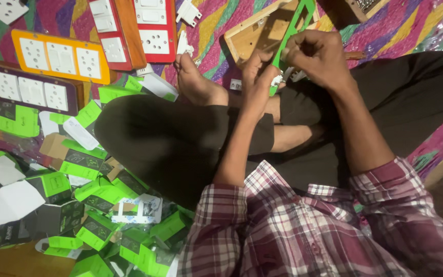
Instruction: The person sits cross-legged on a mat and assembles electrical socket units by inserting white socket modules into green and orange plastic frames. They use a screwdriver to tighten screws securing the modules, then place the completed units aside. The workspace is cluttered with packaging and loose components.
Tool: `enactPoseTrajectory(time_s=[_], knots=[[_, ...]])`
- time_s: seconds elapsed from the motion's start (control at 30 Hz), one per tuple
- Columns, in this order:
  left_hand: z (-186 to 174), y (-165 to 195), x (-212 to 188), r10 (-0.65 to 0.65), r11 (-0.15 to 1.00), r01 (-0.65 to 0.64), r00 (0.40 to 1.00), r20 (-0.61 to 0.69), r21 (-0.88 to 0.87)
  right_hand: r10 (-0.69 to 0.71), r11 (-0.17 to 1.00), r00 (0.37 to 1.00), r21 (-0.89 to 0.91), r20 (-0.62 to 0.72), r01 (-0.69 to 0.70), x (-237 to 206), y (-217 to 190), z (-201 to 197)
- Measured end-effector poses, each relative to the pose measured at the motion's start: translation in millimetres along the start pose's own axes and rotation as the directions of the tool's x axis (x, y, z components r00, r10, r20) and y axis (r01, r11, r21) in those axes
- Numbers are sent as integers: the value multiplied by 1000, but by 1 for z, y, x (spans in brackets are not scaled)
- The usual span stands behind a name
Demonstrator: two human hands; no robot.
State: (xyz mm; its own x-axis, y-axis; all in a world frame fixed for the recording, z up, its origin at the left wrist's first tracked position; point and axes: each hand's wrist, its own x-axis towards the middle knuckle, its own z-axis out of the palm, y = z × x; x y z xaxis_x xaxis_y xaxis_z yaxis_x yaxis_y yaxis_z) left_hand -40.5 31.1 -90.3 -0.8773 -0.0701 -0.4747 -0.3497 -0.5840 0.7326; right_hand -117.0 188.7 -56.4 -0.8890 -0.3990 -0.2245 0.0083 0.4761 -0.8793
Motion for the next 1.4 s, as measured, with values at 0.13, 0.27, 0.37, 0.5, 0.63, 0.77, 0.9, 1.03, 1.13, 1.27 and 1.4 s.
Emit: enactPoseTrajectory(time_s=[0.13,0.27,0.37,0.5,0.63,0.77,0.9,1.03,1.13,1.27,1.4], knots=[[-1,0,1,-14,1000,15,1000,20,-16,58,962,998,265,16,-60,1,0,-3],[1,-4,2,9,1000,-9,1000,-6,2,-8,997,1000,81,26,6,0,-1,-3],[1,-6,4,111,993,-110,994,-24,29,-106,992,994,68,-39,109,0,-3,2],[-1,-8,10,280,960,-280,960,17,15,-305,944,950,-152,-59,294,2,-7,5],[-4,-11,14,270,961,-270,963,7,53,-318,923,948,-238,-25,303,5,-11,2],[-5,-13,18,286,956,-287,958,19,58,-346,918,938,-212,-18,335,8,-11,2],[-5,-12,22,255,965,-255,967,3,65,-321,936,947,-162,-31,312,12,-9,1],[-5,-13,23,276,958,-275,961,-1,86,-320,935,947,-173,-30,310,13,-5,1],[-5,-17,24,271,961,-270,963,-6,57,-309,933,950,-204,-33,297,13,-1,4],[-3,-21,25,310,950,-309,950,-22,55,-223,963,971,-175,-85,205,15,3,8],[-4,-19,23,291,955,-287,956,-38,77,-345,916,938,-218,-7,336,14,3,6]])
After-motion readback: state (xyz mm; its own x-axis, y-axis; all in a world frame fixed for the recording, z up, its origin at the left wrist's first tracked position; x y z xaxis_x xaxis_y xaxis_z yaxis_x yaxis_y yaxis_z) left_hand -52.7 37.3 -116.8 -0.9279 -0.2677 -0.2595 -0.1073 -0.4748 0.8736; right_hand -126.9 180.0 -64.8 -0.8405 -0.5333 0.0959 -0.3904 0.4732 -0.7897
